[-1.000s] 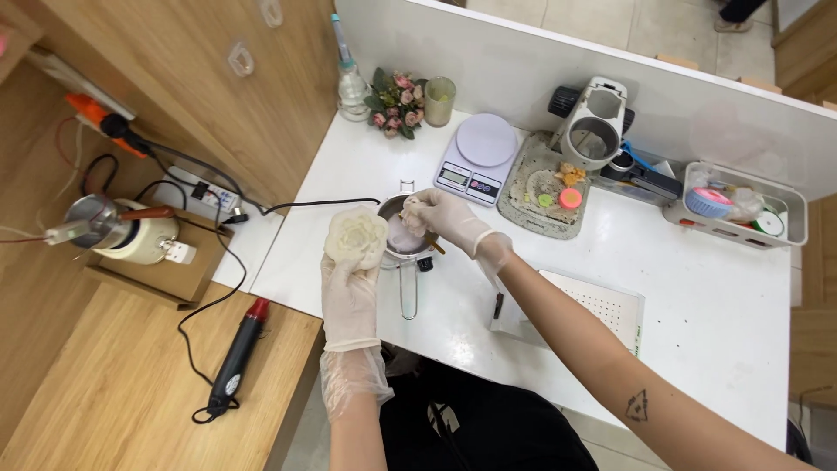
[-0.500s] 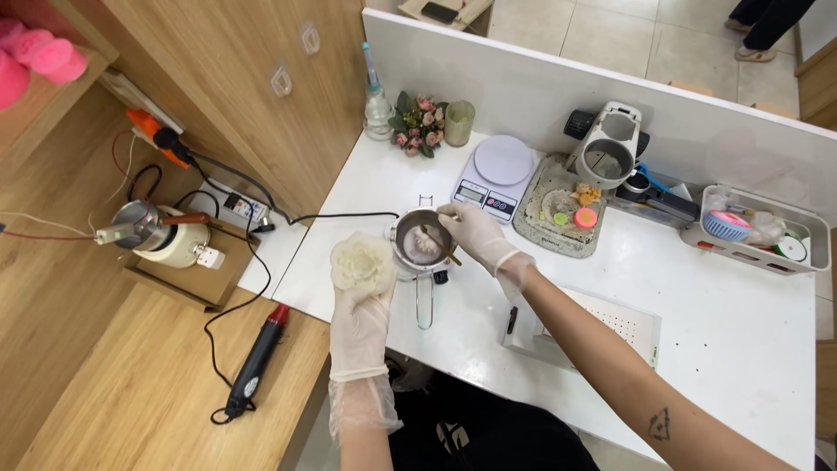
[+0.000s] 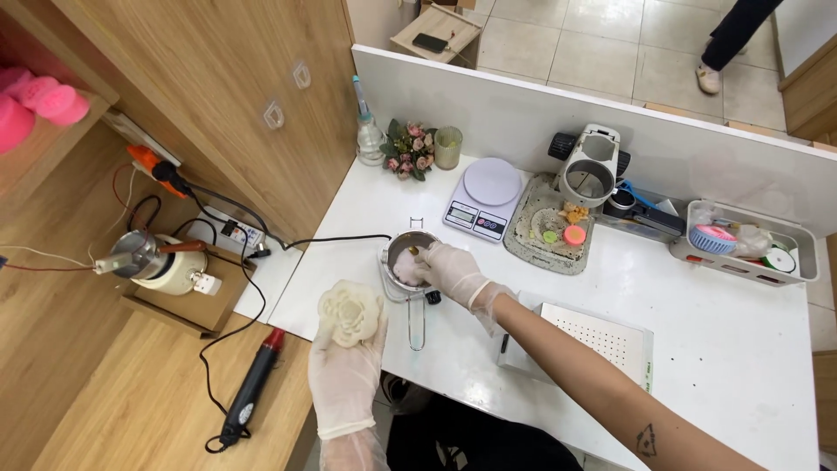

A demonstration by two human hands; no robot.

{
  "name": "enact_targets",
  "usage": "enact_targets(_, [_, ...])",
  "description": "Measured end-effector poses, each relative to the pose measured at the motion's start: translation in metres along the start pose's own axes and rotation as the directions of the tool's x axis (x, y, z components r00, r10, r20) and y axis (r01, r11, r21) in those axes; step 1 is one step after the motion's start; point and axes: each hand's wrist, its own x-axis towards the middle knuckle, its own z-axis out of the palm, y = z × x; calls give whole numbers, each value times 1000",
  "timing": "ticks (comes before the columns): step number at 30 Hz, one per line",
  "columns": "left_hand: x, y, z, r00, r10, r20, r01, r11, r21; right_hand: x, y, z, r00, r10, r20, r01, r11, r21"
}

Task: The person stirs melting wax in a metal pot on a small hot plate, then dips a flower-shaped silicone mold into the pot and presses it into the wax. They later hold the mold with a clamp and trim the wick area with a pencil-like tool, then handle other molds and adjust the pot.

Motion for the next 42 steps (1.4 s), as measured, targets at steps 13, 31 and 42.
enact_targets(13, [35, -2, 7, 1000, -28, -2, 28, 999, -33, -38, -49, -70, 974, 225, -40, -200, 924, 327])
enact_targets(31, [88, -54, 35, 972, 114, 206, -197, 870, 452, -48, -25, -57, 967, 211, 146, -222, 401, 889])
enact_targets(42, [102, -60, -9, 990, 136, 35, -115, 640, 760, -28, -29, -55, 900, 392, 191, -348, 383, 855])
